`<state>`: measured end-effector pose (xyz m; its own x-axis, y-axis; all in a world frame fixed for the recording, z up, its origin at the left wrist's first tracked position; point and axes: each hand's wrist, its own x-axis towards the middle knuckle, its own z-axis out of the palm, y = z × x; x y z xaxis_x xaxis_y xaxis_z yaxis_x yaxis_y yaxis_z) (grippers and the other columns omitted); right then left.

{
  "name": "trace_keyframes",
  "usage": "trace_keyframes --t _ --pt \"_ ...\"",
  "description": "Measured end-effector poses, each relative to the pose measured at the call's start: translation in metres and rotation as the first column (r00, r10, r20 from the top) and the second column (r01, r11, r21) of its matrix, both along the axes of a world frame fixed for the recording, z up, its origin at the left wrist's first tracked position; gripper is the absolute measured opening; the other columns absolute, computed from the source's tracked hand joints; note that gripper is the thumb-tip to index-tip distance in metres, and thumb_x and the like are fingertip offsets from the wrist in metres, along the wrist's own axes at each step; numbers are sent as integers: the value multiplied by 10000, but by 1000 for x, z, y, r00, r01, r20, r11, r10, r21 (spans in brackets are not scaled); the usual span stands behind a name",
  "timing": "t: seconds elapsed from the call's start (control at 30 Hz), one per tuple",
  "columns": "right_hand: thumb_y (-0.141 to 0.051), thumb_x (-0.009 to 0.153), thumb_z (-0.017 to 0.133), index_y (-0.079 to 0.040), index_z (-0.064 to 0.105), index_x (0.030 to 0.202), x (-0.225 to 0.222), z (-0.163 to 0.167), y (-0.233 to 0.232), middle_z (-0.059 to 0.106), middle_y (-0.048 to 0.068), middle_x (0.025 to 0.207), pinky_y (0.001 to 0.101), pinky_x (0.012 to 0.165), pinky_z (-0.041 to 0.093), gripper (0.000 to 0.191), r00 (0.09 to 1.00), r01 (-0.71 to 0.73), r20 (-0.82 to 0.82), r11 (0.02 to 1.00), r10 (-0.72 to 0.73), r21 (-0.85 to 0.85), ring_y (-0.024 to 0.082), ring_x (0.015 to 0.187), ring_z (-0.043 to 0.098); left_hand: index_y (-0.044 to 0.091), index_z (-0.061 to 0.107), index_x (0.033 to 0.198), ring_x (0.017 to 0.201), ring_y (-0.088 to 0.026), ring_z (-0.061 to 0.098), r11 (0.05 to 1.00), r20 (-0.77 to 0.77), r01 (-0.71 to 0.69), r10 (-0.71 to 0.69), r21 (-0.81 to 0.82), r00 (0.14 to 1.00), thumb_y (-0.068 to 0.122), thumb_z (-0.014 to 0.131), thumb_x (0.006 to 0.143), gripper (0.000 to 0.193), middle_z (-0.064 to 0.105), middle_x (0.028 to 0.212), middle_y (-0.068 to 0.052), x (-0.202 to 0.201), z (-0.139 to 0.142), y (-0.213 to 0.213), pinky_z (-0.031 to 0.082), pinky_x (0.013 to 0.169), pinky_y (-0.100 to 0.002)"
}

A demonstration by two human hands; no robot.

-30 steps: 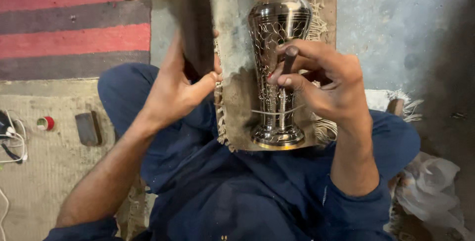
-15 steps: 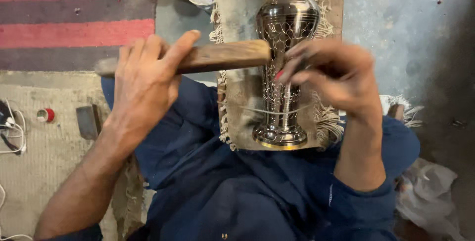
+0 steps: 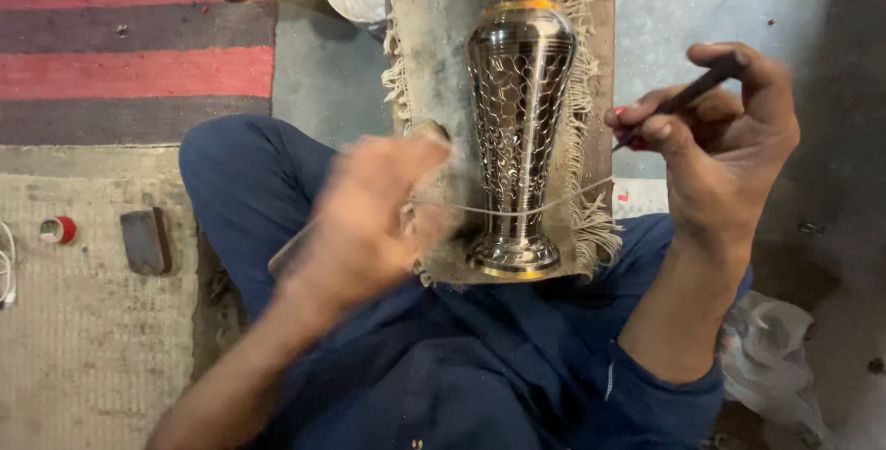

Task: The person sits cross-legged on the floor with a brass vase resting on a cloth on their lap and engraves a decorative pattern into its surface. They hold a chisel against the vase with one hand and strike it repeatedly with a wooden mallet in the other, repositioning the chisel to work different areas, then handle the chisel tip at the end.

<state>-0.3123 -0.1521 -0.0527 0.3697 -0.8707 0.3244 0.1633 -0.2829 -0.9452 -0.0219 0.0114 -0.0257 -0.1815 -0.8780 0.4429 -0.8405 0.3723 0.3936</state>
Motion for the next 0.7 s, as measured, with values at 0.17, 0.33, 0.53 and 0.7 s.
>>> trace_keyframes --t 0.17,0.33,0.53,0.7 --pt "-30 1085 765 25 498 1365 6 8 11 740 193 1006 372 844 671 391 999 41 26 996 -43 74 265 942 767 86 676 1195 942 -243 625 922 39 358 -356 -145 934 144 643 906 296 574 896 -57 -81 -4 -16 493 1130 -455" --pt "-66 1082 752 10 490 1374 11 -4 37 720 168 997 374 840 676 400 975 182 81 952 -207 246 262 913 758 85 667 1097 923 -215 646 859 219 463 -419 -220 881 174 629 932 191 601 897 -37 -88 -28 -33 496 1156 -416" --pt "-41 1053 741 -22 463 1474 32 0 54 723 170 1016 333 828 642 504 967 197 114 951 -229 239 267 951 755 85 654 1088 993 -223 661 754 23 489 -535 -438 845 118 681 955 140 622 979 -61 -68 -38 -40 501 1185 -411" --pt "48 1064 707 3 502 1353 52 10 56 736 176 1007 334 859 674 357 988 149 -56 986 -146 71 242 963 764 72 682 1102 1094 -302 664 816 -173 412 -511 -405 842 126 706 875 234 654 1070 -106 -57 -32 -28 521 1137 -445"
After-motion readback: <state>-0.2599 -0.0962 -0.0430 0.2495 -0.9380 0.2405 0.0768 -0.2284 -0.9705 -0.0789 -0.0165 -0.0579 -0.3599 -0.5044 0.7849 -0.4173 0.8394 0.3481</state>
